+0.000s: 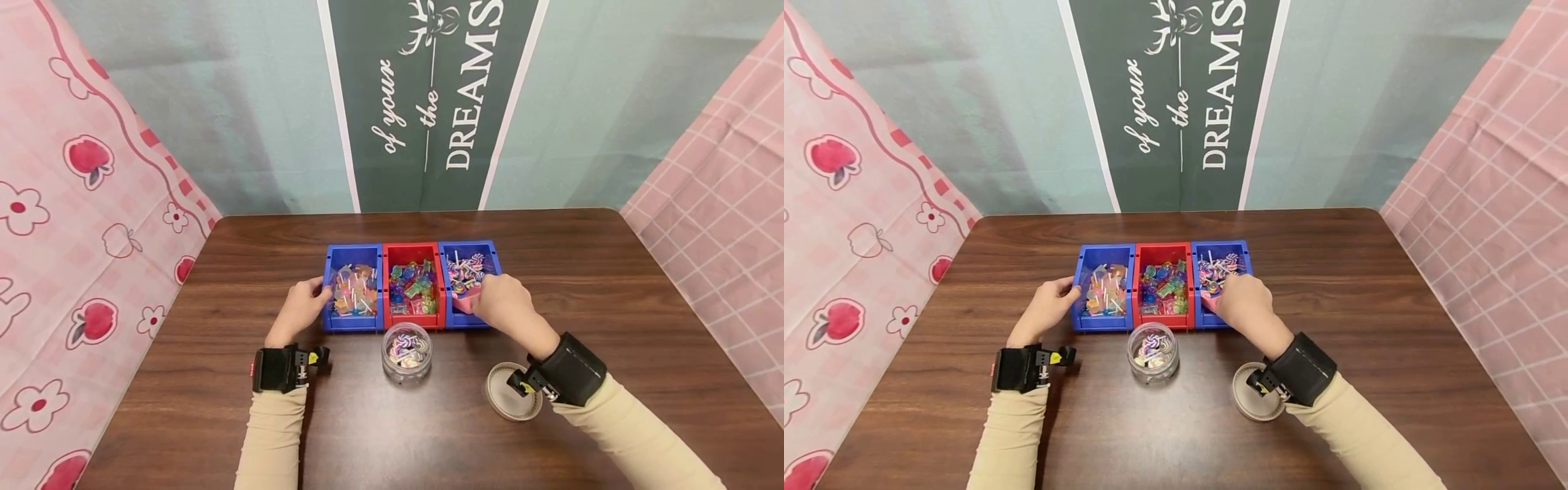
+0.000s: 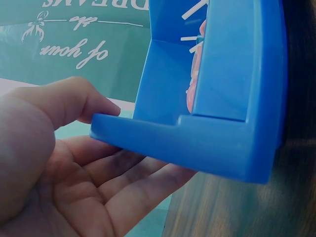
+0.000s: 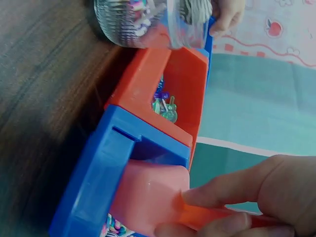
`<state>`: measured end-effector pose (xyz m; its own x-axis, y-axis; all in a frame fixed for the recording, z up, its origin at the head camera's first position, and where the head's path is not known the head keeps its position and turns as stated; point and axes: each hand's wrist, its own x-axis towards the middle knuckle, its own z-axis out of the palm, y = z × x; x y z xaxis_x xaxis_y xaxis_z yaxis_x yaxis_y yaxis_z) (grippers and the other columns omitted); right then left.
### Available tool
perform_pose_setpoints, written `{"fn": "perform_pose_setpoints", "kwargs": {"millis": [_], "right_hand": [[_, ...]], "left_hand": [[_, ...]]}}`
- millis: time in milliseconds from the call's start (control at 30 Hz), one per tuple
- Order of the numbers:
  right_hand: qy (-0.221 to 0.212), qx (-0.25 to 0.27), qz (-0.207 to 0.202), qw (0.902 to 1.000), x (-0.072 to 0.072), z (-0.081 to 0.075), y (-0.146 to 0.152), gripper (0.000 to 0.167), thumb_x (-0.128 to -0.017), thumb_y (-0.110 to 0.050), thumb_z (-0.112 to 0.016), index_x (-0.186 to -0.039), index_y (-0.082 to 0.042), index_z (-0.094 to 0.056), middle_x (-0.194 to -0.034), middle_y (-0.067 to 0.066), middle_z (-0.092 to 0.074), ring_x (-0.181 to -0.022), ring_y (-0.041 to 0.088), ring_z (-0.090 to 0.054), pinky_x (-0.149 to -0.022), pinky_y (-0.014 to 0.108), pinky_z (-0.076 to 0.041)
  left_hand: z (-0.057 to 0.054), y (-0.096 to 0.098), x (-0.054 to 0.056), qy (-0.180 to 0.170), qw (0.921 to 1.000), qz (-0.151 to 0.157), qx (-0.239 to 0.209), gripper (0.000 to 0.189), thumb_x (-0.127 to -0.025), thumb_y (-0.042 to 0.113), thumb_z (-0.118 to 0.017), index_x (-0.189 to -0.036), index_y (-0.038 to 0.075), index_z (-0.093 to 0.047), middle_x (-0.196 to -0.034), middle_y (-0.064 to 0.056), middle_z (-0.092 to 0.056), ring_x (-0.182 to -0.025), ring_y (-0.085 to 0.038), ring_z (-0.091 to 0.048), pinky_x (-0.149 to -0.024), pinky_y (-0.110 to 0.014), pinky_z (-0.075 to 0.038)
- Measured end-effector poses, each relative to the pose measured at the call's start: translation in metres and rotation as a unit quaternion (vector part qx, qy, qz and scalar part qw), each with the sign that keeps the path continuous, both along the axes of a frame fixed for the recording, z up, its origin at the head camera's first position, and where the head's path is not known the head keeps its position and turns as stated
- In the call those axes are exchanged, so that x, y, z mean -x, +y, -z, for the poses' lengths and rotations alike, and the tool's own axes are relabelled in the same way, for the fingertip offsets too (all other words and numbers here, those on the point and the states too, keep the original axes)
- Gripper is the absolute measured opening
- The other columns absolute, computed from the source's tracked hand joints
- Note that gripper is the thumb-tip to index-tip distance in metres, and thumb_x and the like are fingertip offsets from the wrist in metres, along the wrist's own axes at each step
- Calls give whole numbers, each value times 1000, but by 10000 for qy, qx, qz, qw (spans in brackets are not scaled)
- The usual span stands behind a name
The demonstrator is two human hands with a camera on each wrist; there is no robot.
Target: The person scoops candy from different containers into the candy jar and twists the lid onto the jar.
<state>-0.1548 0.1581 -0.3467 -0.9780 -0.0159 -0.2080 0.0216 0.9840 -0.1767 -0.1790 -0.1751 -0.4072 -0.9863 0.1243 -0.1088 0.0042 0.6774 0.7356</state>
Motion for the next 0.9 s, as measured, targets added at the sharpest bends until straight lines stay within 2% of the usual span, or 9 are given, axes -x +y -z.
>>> {"fn": "perform_pose_setpoints", "kwargs": {"millis": [133, 233, 400, 500, 600, 733, 900], "right_hand": [[367, 7, 109, 9993, -6, 6, -4, 22, -82, -16, -57, -68, 0, -60, -72, 19, -61, -62, 27, -54, -48, 41, -46], [757, 32, 172, 9970, -10, 12, -4, 25, -82, -17, -57, -66, 2, -60, -74, 25, -65, -63, 34, -60, -51, 47, -49], [1423, 177, 196, 9895, -13, 23, -2, 32, -82, -16, -57, -53, -2, -53, -70, 28, -65, -65, 41, -63, -51, 51, -49], [1550, 317, 189, 9872, -14, 27, 2, 36, -81, -17, -58, -48, -7, -46, -63, 25, -62, -61, 41, -62, -49, 50, -48], [1424, 427, 204, 9887, -15, 26, 7, 40, -81, -17, -60, -47, -11, -40, -56, 17, -56, -57, 36, -59, -44, 44, -44], [968, 492, 263, 9937, -13, 19, 14, 42, -82, -19, -60, -48, -14, -36, -54, 6, -44, -55, 27, -51, -43, 35, -36], [461, 437, 287, 9976, -8, 12, 16, 38, -80, -19, -60, -50, -14, -37, -59, 4, -42, -59, 23, -46, -46, 31, -34]], "left_hand": [[0, 0, 0, 5, 10000, -7, 29, 43, -97, 15, -48, -133, -7, -52, -106, -22, -66, -85, -22, -57, -70, -24, -46], [0, 0, 0, -1, 10000, -4, 30, 42, -97, 15, -48, -133, -7, -52, -105, -21, -66, -84, -21, -57, -70, -24, -46], [-1, -1, 0, -36, 10000, 30, -36, 42, -97, 15, -47, -132, -7, -53, -103, -21, -66, -83, -21, -57, -69, -24, -45], [-1, -1, 0, -31, 10000, 39, -48, 41, -97, 14, -47, -131, -7, -53, -101, -21, -65, -82, -21, -57, -68, -24, -45], [-1, -2, 1, -18, 10000, 34, -24, 40, -97, 15, -47, -131, -7, -54, -100, -21, -65, -82, -21, -57, -68, -24, -44], [0, -1, 1, -12, 10000, 67, -20, 41, -98, 15, -47, -132, -7, -53, -100, -21, -64, -81, -21, -57, -67, -24, -43], [1, -1, 1, -121, 9997, 122, -146, 40, -98, 14, -46, -132, -7, -52, -98, -21, -63, -78, -19, -55, -62, -24, -42]]}}
